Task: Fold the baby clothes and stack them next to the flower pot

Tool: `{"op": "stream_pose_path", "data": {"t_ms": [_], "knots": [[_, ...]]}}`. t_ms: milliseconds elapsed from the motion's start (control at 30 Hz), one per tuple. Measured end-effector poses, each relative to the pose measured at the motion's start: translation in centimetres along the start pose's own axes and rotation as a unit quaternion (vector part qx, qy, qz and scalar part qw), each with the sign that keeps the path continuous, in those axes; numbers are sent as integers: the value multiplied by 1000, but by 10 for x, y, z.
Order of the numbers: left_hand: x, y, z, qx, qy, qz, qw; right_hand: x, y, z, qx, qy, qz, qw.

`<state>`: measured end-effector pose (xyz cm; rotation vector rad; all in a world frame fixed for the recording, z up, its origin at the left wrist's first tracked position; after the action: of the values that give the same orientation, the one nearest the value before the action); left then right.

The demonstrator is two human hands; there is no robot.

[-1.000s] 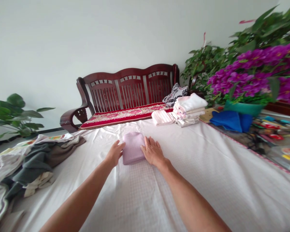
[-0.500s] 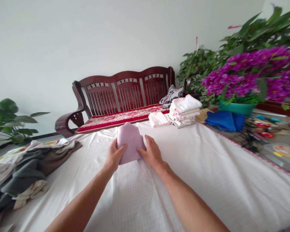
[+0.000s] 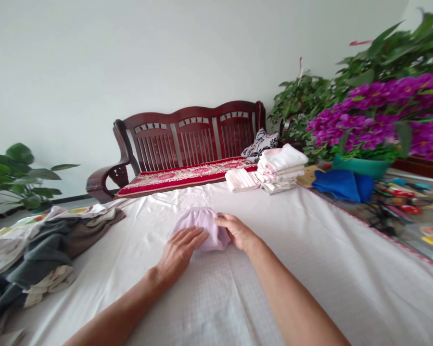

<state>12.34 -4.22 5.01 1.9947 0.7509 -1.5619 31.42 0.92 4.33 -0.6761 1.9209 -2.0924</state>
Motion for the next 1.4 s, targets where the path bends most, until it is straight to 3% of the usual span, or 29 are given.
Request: {"op": "stream_pose_path", "data": {"t_ms": [67, 133, 200, 267, 400, 533, 633, 800, 1033, 1133, 1233, 1400], "knots": [[2, 6, 5, 34, -22, 25, 999, -11, 7, -2, 4, 28, 41, 999], [-2, 9, 7, 38, -18, 67, 997, -20, 8, -2, -2, 113, 120, 986], [-10, 6, 7, 13, 8, 105, 994, -21, 3, 0, -20, 200, 246, 948], [-15, -1, 5, -25, 43, 113, 992, -12, -9, 3, -69, 236, 390, 887], [-8, -15, -4, -82, 43, 51, 994, 25, -18, 6, -146, 162, 606, 765], [12, -21, -8, -130, -24, 7, 991, 40, 3, 6, -76, 67, 697, 710], [18, -21, -5, -151, -55, -7, 987, 34, 16, 4, -25, 43, 709, 704], [18, -22, -1, -193, -80, -3, 978, 24, 16, 4, 7, 36, 705, 708], [25, -31, 5, -225, -46, 85, 970, 15, 15, 6, 50, 54, 700, 711], [24, -44, 5, -282, -22, 142, 949, 10, 17, 4, 48, 104, 692, 713], [19, -56, -1, -325, -34, 176, 929, 6, 17, 2, 53, 144, 684, 713], [10, -69, -19, -372, -54, 265, 888, 1, 15, 1, 26, 144, 663, 734]]}}
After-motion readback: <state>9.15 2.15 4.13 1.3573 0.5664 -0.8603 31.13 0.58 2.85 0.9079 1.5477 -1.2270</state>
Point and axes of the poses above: each hand's wrist, its own z-axis away from the middle knuckle, its own x-axis out of the palm, y = z × x, the point moved 3 cm from there along -z, towards the middle knuckle, and after that the axes turned 14 degrees about -y, right-handed, at the moved point
